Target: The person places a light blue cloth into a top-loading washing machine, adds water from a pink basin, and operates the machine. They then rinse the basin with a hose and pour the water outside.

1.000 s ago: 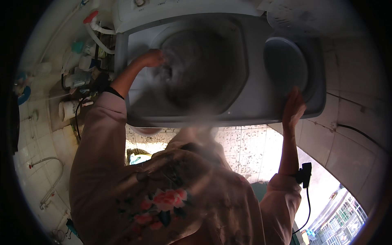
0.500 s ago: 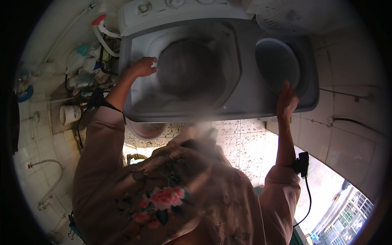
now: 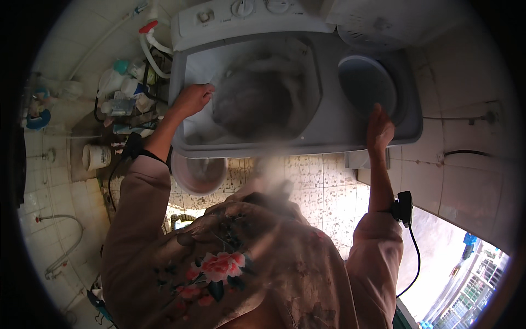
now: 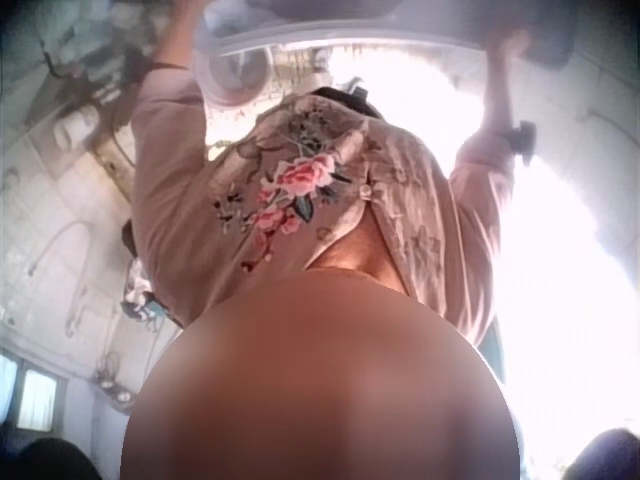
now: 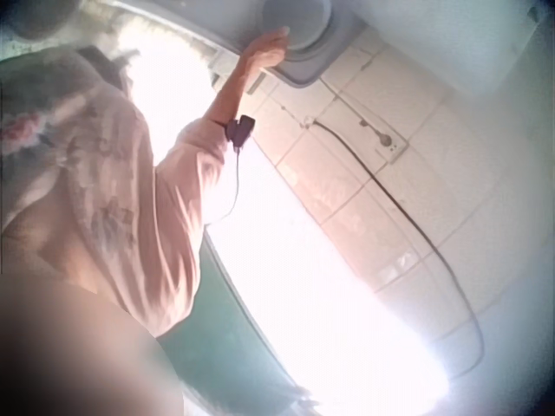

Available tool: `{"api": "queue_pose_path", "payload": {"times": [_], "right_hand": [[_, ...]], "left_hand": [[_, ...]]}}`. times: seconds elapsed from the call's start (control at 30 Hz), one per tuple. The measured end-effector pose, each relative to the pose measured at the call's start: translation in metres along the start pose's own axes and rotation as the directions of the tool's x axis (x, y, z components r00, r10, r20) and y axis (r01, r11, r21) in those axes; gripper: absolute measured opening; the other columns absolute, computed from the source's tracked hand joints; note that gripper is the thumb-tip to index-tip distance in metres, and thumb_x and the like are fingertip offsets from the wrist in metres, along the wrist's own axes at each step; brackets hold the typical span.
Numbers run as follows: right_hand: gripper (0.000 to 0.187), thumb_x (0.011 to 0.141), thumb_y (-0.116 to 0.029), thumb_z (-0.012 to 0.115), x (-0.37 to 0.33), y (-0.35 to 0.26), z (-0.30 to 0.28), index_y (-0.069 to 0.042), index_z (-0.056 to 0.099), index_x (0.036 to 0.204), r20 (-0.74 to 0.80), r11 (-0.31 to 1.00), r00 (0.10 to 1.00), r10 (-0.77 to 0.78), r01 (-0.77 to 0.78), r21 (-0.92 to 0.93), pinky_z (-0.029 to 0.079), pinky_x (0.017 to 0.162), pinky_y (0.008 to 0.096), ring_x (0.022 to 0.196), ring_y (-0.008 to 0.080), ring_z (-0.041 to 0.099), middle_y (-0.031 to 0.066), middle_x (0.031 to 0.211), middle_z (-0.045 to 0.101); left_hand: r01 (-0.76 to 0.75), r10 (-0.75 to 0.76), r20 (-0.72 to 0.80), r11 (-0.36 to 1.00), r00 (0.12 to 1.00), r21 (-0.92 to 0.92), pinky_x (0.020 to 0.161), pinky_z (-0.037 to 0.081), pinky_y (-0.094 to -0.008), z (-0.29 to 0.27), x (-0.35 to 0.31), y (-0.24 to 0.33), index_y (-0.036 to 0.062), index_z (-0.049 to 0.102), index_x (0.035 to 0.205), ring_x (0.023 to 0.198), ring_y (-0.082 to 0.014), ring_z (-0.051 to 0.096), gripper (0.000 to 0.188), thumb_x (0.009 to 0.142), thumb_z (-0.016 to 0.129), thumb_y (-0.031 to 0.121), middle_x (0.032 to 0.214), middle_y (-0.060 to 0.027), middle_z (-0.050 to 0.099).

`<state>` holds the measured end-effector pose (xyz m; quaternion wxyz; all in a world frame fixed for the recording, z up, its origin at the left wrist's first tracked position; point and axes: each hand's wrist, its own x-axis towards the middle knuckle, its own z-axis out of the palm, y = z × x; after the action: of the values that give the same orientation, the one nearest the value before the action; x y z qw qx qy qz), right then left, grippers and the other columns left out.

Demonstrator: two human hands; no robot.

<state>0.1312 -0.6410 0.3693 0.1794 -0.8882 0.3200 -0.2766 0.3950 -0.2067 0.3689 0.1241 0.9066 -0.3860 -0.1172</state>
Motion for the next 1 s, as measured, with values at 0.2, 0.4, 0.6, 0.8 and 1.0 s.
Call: {"api": "queue_pose_path", "payload": {"times": [0.2,0.4,0.6,0.8,1.0], "right_hand": [[0.045,0.094,-0.039,0.040,-0.0006,-0.0039,-0.0029,-0.005,0.063,0.075,0.021,0.999,1.000,0.017,-0.016,-0.047,0.044,0.058,0.0438,0.067,0.0379,0.059,0.0167,0.068,0.061],[0.046,0.094,-0.041,0.040,-0.0008,-0.0071,-0.0043,-0.006,0.063,0.075,0.004,0.999,1.000,0.028,-0.028,-0.045,0.045,0.059,0.0448,0.069,0.0379,0.060,0.0162,0.068,0.061],[0.045,0.093,-0.041,0.041,0.0001,-0.0058,-0.0013,-0.007,0.064,0.075,-0.015,0.996,1.000,0.026,-0.027,-0.087,0.045,0.059,0.0448,0.069,0.0382,0.060,0.0155,0.068,0.062],[0.045,0.093,-0.042,0.040,0.0003,0.0000,-0.0005,-0.007,0.064,0.076,0.009,0.997,1.000,0.028,-0.027,-0.079,0.045,0.060,0.0462,0.070,0.0392,0.060,0.0169,0.070,0.062],[0.046,0.092,-0.043,0.040,0.0029,-0.0003,0.0044,-0.007,0.064,0.079,-0.083,0.991,0.996,0.036,-0.046,-0.128,0.044,0.062,0.0488,0.073,0.0421,0.058,0.0199,0.073,0.061]], "left_hand": [[0.014,-0.023,-0.068,0.992,0.997,-0.123,0.071,0.047,-0.0388,0.0010,0.0002,-0.0002,0.0022,0.060,0.104,0.081,-0.0342,0.061,0.023,0.086,0.052,0.014,0.087,-0.0192,0.064],[0.022,-0.036,-0.068,0.981,0.997,-0.194,0.072,0.048,-0.0354,-0.0007,0.0018,-0.0014,0.0014,0.059,0.107,0.083,-0.0286,0.063,0.026,0.086,0.053,0.015,0.091,-0.0166,0.065],[0.019,-0.034,-0.069,0.979,0.997,-0.205,0.072,0.048,-0.0342,-0.0002,0.0023,-0.0031,0.0019,0.059,0.108,0.081,-0.0269,0.063,0.027,0.085,0.056,0.016,0.090,-0.0149,0.066],[0.014,-0.037,-0.081,0.964,0.996,-0.265,0.072,0.048,-0.0346,0.0041,0.0038,-0.0059,0.0027,0.059,0.108,0.080,-0.0257,0.063,0.027,0.085,0.057,0.018,0.091,-0.0144,0.065],[-0.049,0.014,-0.158,0.973,0.987,-0.224,0.072,0.048,-0.0351,0.0003,0.0057,-0.0046,0.0040,0.059,0.108,0.081,-0.0251,0.063,0.027,0.085,0.057,0.019,0.093,-0.0129,0.065]]}}
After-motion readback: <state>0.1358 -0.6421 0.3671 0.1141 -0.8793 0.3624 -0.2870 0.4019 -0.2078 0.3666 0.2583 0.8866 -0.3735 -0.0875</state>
